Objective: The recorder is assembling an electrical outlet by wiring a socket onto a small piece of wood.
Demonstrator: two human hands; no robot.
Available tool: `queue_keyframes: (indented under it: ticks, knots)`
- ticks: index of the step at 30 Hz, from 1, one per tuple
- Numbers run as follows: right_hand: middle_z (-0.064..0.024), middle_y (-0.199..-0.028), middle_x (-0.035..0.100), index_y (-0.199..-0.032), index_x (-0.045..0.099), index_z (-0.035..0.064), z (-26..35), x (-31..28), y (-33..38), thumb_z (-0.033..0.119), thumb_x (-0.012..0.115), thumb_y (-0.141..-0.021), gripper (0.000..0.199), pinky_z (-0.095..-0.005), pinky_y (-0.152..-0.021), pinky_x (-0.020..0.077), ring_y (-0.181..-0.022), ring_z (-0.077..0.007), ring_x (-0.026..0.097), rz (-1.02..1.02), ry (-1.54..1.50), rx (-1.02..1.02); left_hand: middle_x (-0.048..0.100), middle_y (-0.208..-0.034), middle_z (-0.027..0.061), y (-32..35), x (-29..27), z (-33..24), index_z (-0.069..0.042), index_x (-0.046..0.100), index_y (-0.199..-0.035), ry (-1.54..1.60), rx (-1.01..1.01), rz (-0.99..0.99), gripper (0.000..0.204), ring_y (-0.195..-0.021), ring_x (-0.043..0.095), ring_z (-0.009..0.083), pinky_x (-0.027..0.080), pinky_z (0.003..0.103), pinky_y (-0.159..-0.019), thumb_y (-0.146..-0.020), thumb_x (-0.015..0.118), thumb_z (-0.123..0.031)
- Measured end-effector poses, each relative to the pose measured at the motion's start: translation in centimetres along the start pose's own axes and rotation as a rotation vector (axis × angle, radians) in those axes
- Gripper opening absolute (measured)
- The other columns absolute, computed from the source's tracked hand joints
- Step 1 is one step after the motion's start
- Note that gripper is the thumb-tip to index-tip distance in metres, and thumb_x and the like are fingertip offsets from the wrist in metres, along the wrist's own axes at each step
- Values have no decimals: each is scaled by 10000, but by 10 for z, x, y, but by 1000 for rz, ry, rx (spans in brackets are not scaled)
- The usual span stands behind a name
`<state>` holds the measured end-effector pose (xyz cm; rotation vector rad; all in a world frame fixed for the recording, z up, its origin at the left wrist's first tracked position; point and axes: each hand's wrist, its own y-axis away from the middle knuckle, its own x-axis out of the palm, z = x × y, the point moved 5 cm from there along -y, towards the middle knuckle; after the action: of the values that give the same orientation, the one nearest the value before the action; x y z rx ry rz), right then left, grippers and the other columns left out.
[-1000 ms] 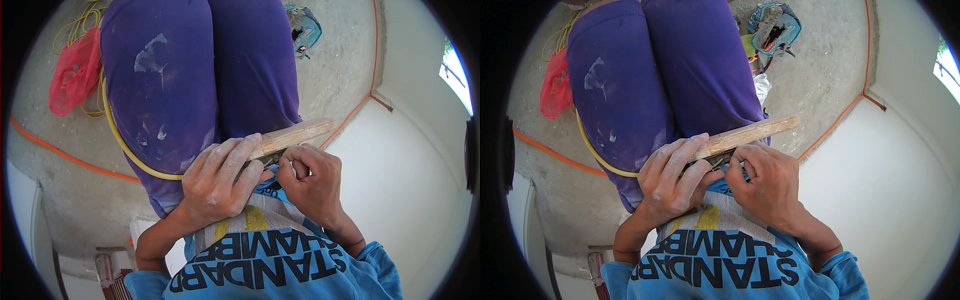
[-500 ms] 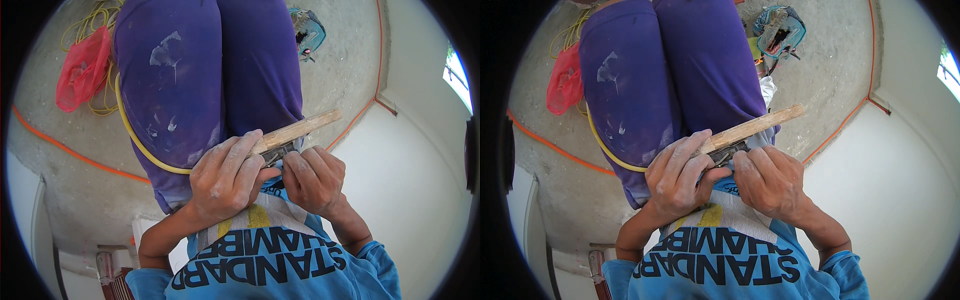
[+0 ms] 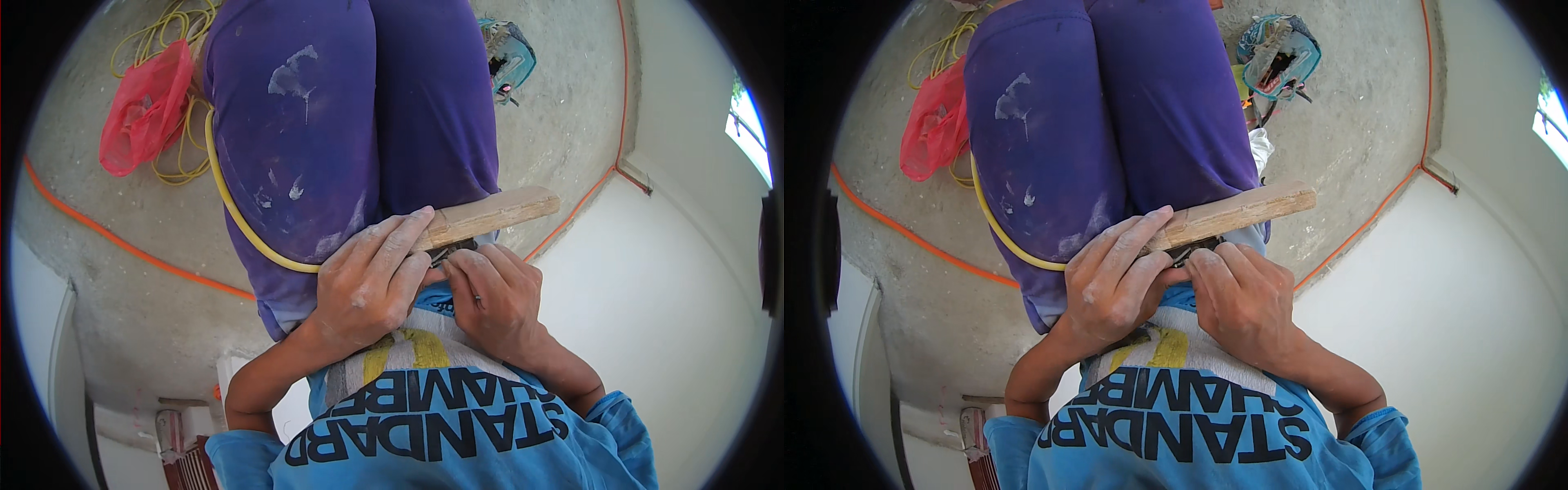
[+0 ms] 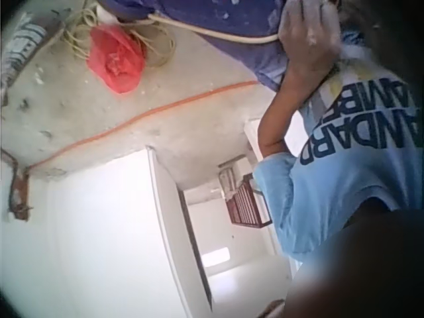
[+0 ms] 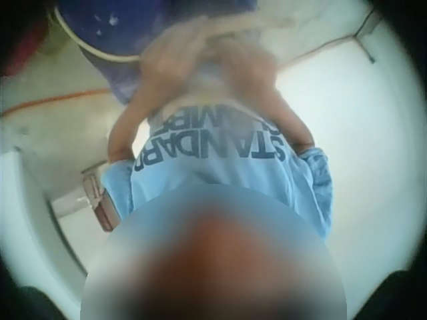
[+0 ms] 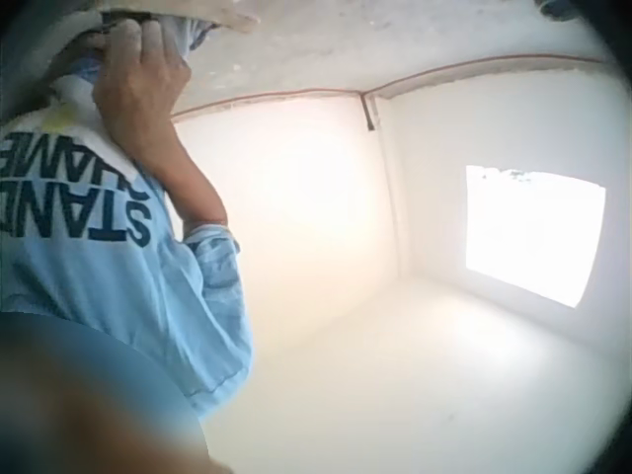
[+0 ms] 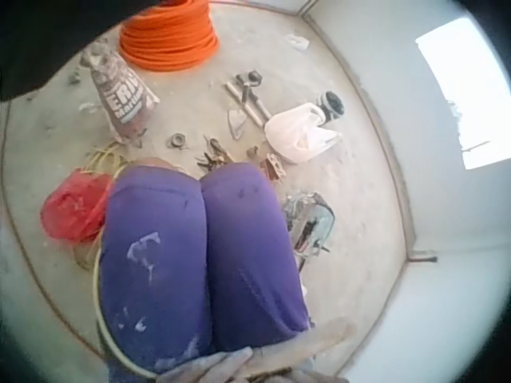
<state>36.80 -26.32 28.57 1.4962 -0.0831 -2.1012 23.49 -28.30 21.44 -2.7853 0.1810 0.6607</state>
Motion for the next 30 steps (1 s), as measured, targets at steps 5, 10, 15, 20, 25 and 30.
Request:
queue_keyframes:
  ticks: [5, 10, 15, 20, 25, 30]
  knots:
    - [-48, -854, 621, -949, 734, 82, -23, -31, -11, 14, 800, -760, 212, -331, -569, 475, -736, -199, 604, 100, 4, -160, 751, -1125, 190, -1, -5, 0, -9, 707, -790, 92, -30, 5, 326, -958, 755, 322, 636, 373, -794, -872, 799, -311]
    - [-31, -1088, 638, -940, 748, 151, -21, -45, -13, 59, 824, -714, 256, -434, -904, 473, -1057, -237, 586, 8, 147, -346, 746, -1132, 195, -4, -9, -1, -2, 710, -802, 114, -51, 2, 310, -959, 753, 323, 632, 378, -809, -844, 820, -289]
    - [-23, -1144, 646, -930, 747, 161, -20, -38, -34, 111, 843, -725, 232, -495, -1017, 393, -1190, -252, 550, 146, 86, -462, 739, -1124, 196, -7, -8, 0, 2, 713, -818, 147, -81, 21, 302, -968, 747, 318, 627, 385, -811, -836, 824, -279]
    - [-21, -1149, 646, -911, 740, 146, -17, -34, -45, 157, 850, -742, 203, -497, -1009, 402, -1170, -244, 563, 255, 66, -521, 730, -1133, 189, -7, -7, 0, 5, 715, -850, 151, -99, 22, 295, -978, 740, 310, 625, 381, -811, -827, 826, -267]
    - [-34, -1105, 637, -945, 733, 128, -16, -27, -44, 177, 822, -786, 188, -495, -989, 419, -1127, -233, 571, 243, 126, -595, 724, -1148, 179, -6, -5, -1, 10, 721, -887, 145, -100, 13, 295, -980, 737, 305, 624, 378, -816, -821, 827, -258]
    - [-52, -1046, 613, -943, 718, 100, -11, -27, -48, 148, 821, -779, 200, -478, -933, 430, -1066, -236, 566, 266, 129, -614, 733, -1139, 177, -7, -5, -1, 10, 733, -901, 141, -86, 13, 288, -998, 736, 308, 623, 382, -832, -823, 821, -253]
